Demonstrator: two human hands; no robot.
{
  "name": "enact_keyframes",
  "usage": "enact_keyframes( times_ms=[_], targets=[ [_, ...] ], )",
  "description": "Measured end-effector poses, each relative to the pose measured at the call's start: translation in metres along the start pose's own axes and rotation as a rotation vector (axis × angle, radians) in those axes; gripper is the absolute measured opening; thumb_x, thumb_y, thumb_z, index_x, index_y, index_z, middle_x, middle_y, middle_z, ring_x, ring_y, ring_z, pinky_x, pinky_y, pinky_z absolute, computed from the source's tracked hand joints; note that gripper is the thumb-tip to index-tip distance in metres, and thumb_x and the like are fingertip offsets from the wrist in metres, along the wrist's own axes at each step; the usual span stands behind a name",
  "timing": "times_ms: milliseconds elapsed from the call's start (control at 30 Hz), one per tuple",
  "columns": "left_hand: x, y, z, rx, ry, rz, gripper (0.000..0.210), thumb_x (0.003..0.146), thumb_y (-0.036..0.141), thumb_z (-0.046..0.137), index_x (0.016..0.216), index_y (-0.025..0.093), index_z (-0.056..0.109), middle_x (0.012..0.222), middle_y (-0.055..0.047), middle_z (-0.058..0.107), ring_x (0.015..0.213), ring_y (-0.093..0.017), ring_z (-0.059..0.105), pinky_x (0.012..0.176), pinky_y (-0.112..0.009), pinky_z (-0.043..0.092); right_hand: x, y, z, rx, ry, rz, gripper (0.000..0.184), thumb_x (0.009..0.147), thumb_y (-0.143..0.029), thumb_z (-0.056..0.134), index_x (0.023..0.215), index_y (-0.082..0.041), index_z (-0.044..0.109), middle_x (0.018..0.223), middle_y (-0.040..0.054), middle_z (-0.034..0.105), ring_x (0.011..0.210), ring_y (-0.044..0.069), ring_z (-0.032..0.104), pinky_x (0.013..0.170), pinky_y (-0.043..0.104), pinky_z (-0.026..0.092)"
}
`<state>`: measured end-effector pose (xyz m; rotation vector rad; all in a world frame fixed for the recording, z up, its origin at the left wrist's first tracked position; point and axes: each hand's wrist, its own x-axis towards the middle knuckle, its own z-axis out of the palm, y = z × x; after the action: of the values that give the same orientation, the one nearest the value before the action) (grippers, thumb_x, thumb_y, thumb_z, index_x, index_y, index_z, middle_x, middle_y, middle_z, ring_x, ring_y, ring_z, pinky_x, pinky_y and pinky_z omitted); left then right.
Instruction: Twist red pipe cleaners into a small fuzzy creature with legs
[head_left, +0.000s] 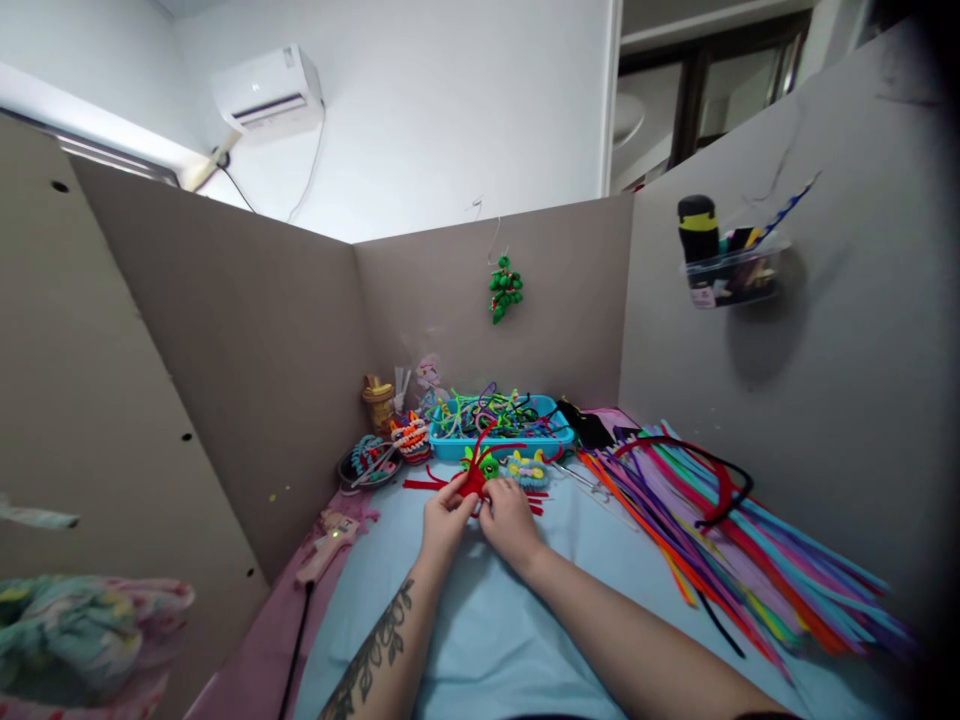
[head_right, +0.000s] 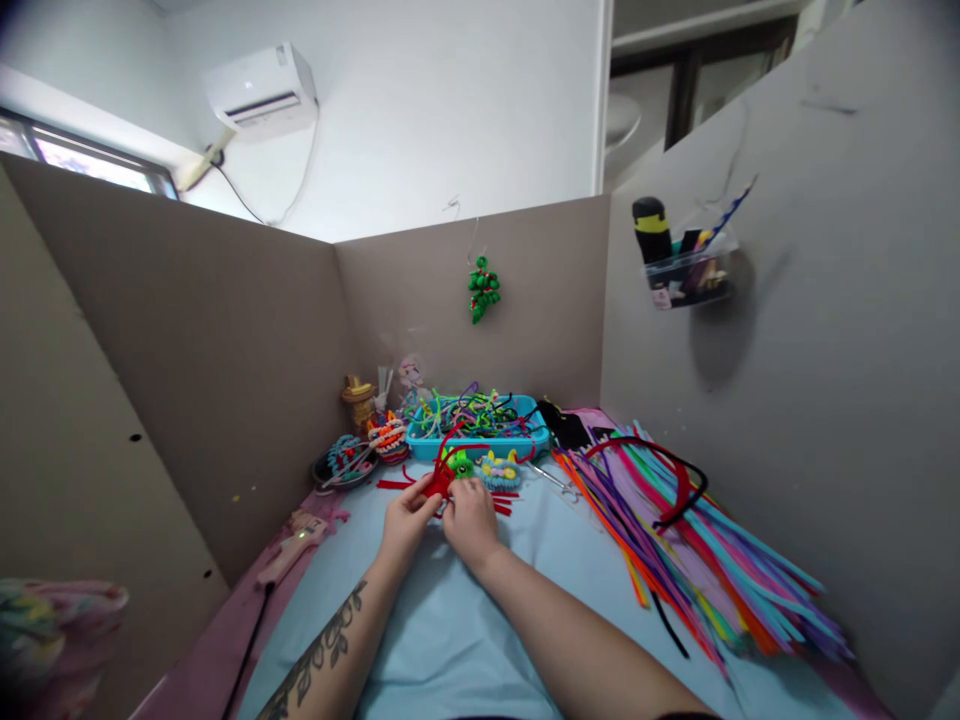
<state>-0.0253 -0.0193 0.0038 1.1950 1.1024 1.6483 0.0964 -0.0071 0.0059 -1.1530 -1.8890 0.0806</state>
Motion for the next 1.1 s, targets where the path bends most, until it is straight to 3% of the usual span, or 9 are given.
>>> enact_keyframes(
  times_ms=[333,533,767,1100],
  targets=[
    [-0.004,0.008,0.003,0.122,-0.042,0.078,0.054,0.063,0.031,0.07,0.111,0.009,0.062,0.081,-0.01,0.071,0.074,-0.02,0.065,0.07,-0.029,0.051,0.002,0.004,0.003,-0.02,-0.044,0.064,0.014,0.067,-0.007,0.043,0.07,-0.019,0.049,0.073,0.0055,0.057,0.079,0.021,0.051,0.072,0.03,0.039],
    [-0.005,0.01,0.004,0.141,-0.031,0.085,0.051,0.064,0.031,0.069,0.109,0.009,0.063,0.086,-0.011,0.071,0.077,-0.021,0.065,0.072,-0.03,0.051,-0.001,0.005,0.008,0.135,0.004,0.111,0.03,0.068,-0.007,0.042,0.096,-0.015,0.047,0.086,0.0086,0.062,0.081,0.02,0.057,0.07,0.028,0.042],
    [-0.006,0.016,0.004,0.148,0.017,0.114,0.043,0.064,0.029,0.069,0.103,0.012,0.066,0.089,-0.01,0.071,0.078,-0.02,0.065,0.072,-0.03,0.052,-0.004,0.003,0.011,0.206,-0.103,0.133,0.034,0.079,-0.012,0.039,0.112,-0.015,0.045,0.08,0.0079,0.067,0.066,0.019,0.062,0.056,0.025,0.041],
    [-0.006,0.015,0.003,0.079,-0.031,0.066,0.041,0.065,0.029,0.069,0.102,0.01,0.067,0.084,-0.01,0.071,0.072,-0.019,0.065,0.067,-0.027,0.051,-0.002,0.003,0.005,0.384,-0.096,0.049,0.032,0.074,-0.01,0.044,0.103,-0.021,0.052,0.086,0.0031,0.066,0.073,0.017,0.062,0.066,0.027,0.047]
  ],
)
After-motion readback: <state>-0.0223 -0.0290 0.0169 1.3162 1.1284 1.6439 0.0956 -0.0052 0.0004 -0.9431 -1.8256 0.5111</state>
